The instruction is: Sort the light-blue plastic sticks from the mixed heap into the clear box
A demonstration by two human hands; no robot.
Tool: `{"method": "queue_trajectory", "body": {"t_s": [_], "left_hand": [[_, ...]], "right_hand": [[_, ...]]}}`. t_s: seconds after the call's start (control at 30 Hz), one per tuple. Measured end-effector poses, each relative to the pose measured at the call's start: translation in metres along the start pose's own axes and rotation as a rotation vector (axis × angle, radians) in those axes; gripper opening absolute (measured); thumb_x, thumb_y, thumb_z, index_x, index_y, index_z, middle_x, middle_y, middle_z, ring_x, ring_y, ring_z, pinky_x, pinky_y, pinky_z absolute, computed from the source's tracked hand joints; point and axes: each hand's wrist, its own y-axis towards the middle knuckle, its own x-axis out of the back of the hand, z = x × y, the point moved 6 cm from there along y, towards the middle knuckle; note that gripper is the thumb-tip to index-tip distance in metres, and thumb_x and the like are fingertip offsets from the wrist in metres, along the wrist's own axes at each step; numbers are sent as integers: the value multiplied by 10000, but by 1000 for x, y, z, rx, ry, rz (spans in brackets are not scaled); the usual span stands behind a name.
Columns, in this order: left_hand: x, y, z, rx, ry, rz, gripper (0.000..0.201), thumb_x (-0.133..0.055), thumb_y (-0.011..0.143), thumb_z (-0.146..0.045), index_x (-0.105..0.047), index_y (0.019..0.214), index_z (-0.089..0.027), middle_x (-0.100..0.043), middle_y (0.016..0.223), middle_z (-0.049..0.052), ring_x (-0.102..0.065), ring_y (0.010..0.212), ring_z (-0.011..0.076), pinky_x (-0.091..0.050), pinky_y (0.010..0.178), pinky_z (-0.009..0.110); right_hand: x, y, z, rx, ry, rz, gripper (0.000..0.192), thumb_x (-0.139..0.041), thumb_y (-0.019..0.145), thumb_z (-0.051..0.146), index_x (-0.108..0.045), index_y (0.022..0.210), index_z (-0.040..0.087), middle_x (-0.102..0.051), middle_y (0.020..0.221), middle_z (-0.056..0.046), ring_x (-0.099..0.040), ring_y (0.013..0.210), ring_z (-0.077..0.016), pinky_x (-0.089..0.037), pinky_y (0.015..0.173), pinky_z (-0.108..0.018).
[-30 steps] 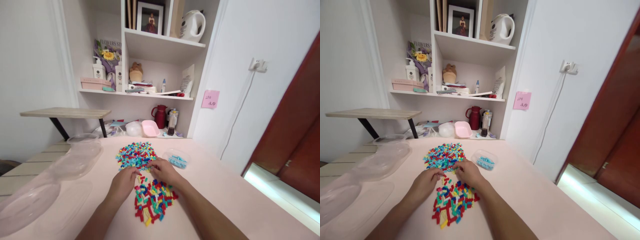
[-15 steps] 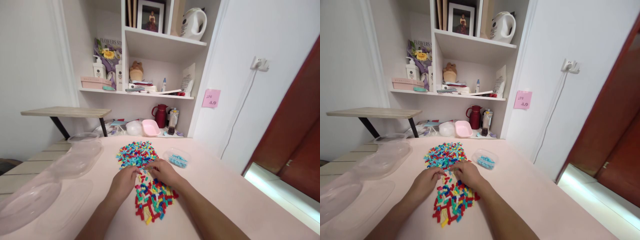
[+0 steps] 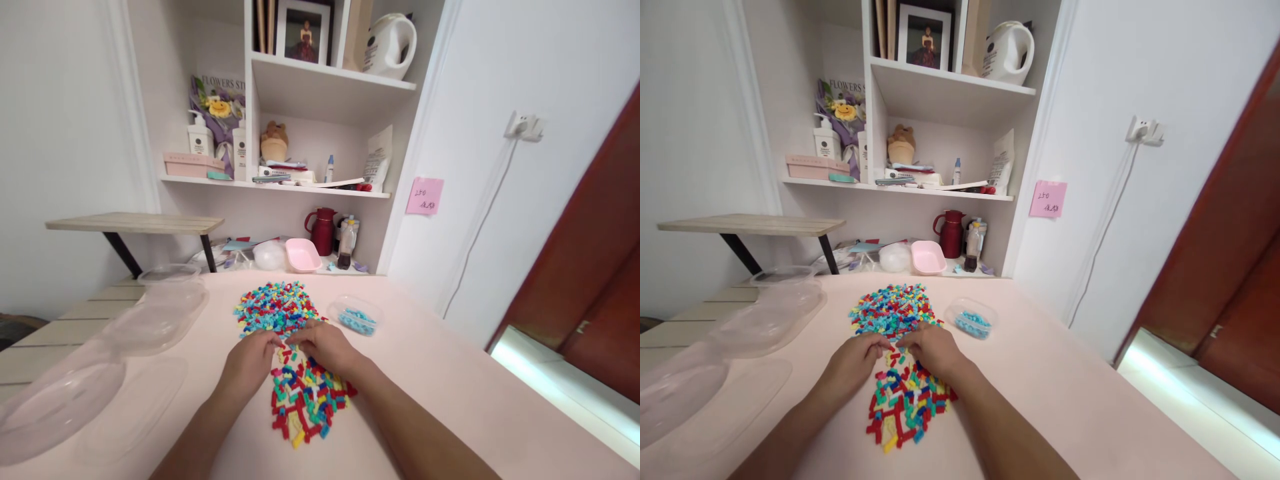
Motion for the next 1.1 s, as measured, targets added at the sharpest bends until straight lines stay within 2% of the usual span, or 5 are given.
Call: {"method": "queue_trajectory", "body": {"t_s": [0.37, 0.47, 0.53, 0.73, 1.1], "left_hand": [[3, -1, -2, 3, 1, -4, 346, -395, 842, -138, -711, 907, -260, -726, 980, -3, -635, 914, 146, -435, 773, 242], [4, -1, -2, 8, -2, -10, 332, -409, 844, -144, -714, 900, -263, -726, 988, -3, -633, 925, 152, -432, 771, 245], [3, -1, -2, 11, -5, -13, 322, -419, 845, -144, -714, 901, -261, -728, 993, -2, -632, 938, 153, -430, 774, 244], [2, 0, -2, -5, -11, -17, 313, -421, 854, -151, -711, 902, -257, -728, 994, 2, -631, 938, 148, -429, 773, 239], [6, -1, -5, -9, -9, -43, 310, -425, 841, -146, -712, 879, -257, -729, 987, -3, -629, 946, 151, -436, 791, 246]], "right_hand": [[4, 0, 6, 25, 95, 22, 172, -603, 734, 115, -694, 809, 240, -675, 845, 17, -596, 804, -141, -393, 704, -213], [7, -1, 5, 30, 128, 41, 83, -620, 779, 188, -690, 755, 224, -668, 826, 6, -591, 795, -144, -401, 708, -219], [9, -2, 5, 36, 131, 26, 148, -591, 834, 244, -692, 727, 220, -659, 796, -4, -586, 788, -149, -406, 712, -230], [6, -2, 13, 82, 64, -46, 262, -587, 815, 142, -718, 981, 297, -656, 930, -4, -591, 879, -152, -406, 749, -227], [6, -6, 24, 86, 5, 39, 221, -611, 803, 174, -734, 925, 312, -691, 914, 14, -618, 863, -154, -401, 725, -229]]}}
